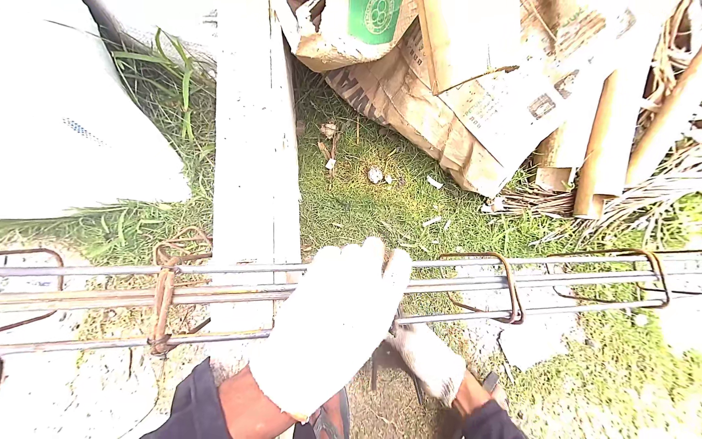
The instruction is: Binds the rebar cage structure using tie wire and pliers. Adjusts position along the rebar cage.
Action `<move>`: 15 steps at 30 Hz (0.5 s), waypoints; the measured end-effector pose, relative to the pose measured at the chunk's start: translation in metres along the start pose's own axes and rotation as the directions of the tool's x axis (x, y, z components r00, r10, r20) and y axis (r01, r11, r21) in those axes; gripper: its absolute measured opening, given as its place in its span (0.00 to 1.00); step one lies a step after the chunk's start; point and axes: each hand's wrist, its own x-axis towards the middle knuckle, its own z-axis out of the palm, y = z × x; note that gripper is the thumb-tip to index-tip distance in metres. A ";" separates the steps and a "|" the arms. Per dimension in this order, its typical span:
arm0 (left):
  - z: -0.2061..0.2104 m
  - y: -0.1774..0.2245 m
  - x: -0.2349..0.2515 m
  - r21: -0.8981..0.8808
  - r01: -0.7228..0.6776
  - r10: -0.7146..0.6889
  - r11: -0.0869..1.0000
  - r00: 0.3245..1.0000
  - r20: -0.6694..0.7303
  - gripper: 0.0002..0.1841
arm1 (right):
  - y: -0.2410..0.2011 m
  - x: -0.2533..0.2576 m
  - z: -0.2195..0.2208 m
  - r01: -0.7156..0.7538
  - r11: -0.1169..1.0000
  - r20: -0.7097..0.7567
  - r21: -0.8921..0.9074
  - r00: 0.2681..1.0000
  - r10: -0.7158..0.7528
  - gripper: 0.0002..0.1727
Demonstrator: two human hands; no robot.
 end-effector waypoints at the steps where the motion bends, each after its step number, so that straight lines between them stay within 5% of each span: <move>1: 0.000 0.000 0.000 0.005 -0.006 0.006 1.000 1.000 0.006 0.32 | 0.012 -0.010 -0.002 -0.021 0.991 -0.025 -0.133 1.000 0.018 0.15; 3: -0.001 -0.001 0.000 0.008 -0.020 0.020 1.000 1.000 0.008 0.34 | 0.034 -0.036 -0.001 -0.082 0.920 -0.121 -0.384 0.992 0.038 0.19; 6: -0.002 -0.001 0.000 -0.007 -0.025 0.025 1.000 1.000 0.003 0.33 | 0.051 -0.083 0.009 -0.110 0.857 -0.247 -0.504 0.969 -0.021 0.22; 8: -0.002 -0.001 -0.001 -0.011 -0.018 0.018 1.000 1.000 0.011 0.38 | 0.050 -0.109 0.017 -0.037 0.827 -0.296 -0.561 0.942 -0.158 0.20; 12: 0.000 -0.001 0.000 -0.011 -0.025 0.024 1.000 0.999 -0.021 0.32 | 0.031 -0.131 0.039 0.225 0.754 -0.324 -0.617 0.801 -0.504 0.16; 15: -0.001 -0.002 0.000 -0.023 -0.017 0.017 1.000 1.000 0.004 0.32 | 0.017 -0.125 0.053 0.197 0.721 -0.358 -0.665 0.763 -0.538 0.14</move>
